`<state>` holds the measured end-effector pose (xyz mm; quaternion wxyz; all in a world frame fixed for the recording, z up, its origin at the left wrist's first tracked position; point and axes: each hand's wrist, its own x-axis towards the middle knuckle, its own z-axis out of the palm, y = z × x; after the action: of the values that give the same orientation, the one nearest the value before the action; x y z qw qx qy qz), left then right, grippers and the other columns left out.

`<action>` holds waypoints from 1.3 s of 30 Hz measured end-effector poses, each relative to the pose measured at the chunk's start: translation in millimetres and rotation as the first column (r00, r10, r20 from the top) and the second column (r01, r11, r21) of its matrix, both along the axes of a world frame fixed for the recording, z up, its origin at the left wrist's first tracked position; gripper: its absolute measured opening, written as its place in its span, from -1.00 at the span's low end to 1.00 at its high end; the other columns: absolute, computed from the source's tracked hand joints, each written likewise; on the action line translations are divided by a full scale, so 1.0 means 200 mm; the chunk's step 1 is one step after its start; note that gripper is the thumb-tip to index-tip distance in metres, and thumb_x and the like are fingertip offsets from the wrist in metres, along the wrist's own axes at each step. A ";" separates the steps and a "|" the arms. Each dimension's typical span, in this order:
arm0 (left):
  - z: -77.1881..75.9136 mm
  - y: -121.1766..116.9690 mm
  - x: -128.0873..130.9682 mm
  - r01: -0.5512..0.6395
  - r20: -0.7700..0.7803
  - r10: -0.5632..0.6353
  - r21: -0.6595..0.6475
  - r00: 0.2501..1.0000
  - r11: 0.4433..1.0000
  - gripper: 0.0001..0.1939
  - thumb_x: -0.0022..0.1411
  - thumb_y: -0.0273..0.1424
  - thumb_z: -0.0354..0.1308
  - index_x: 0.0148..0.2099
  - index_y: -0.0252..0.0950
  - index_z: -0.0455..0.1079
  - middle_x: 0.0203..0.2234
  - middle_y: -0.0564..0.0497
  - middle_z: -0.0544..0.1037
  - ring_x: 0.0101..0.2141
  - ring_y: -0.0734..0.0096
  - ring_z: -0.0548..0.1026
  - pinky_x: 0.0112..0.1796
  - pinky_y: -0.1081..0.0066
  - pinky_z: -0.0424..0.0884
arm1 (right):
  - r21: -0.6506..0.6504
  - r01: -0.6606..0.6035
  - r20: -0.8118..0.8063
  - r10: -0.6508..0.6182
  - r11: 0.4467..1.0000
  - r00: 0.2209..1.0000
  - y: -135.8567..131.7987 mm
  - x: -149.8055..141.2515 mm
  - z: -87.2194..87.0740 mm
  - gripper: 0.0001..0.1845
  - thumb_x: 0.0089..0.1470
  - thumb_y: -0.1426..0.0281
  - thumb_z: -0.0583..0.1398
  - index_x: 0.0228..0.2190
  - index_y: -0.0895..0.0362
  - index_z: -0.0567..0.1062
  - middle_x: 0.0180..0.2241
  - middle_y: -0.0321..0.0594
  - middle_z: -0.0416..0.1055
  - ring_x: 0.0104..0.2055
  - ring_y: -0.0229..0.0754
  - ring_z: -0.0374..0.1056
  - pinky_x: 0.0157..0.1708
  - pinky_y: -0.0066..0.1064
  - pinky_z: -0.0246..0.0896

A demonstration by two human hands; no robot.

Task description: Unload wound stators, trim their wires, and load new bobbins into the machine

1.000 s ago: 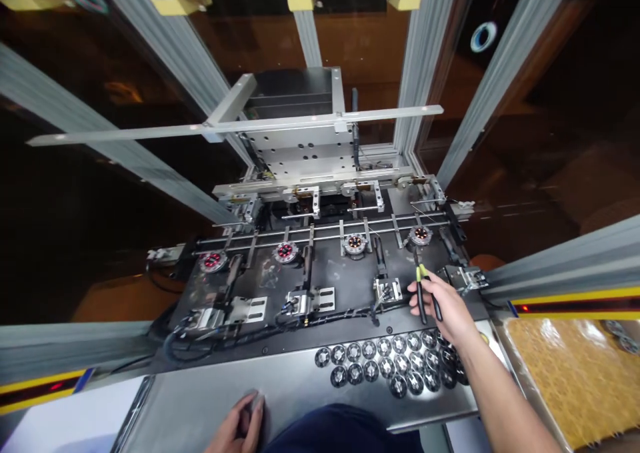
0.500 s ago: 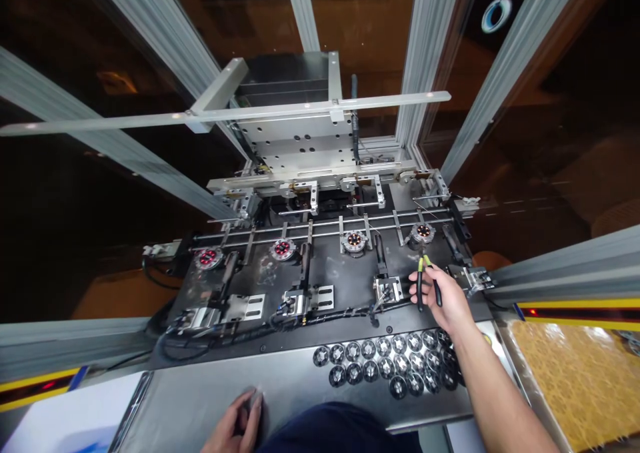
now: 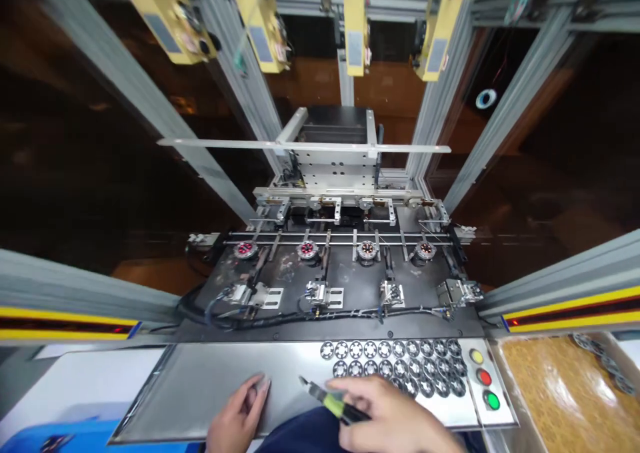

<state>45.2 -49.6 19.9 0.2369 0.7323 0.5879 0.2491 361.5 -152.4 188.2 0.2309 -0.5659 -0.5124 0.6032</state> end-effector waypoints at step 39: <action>0.79 1.60 0.14 0.514 -0.506 -0.409 0.082 0.760 0.854 -0.61 0.29 -0.27 0.20 0.11 -0.30 0.38 0.20 -0.15 0.34 0.19 0.00 0.30 0.15 -0.13 0.25 | 0.519 -0.747 0.845 -0.120 0.416 0.520 1.59 0.23 -0.25 -0.69 0.19 0.35 0.24 -0.05 0.18 0.45 0.13 -0.06 0.33 0.15 0.02 0.30 0.07 0.00 0.31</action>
<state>72.6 270.1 177.8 0.0605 0.9139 0.3969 0.0596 406.7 166.2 137.9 0.0893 -0.4449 -0.8909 -0.0179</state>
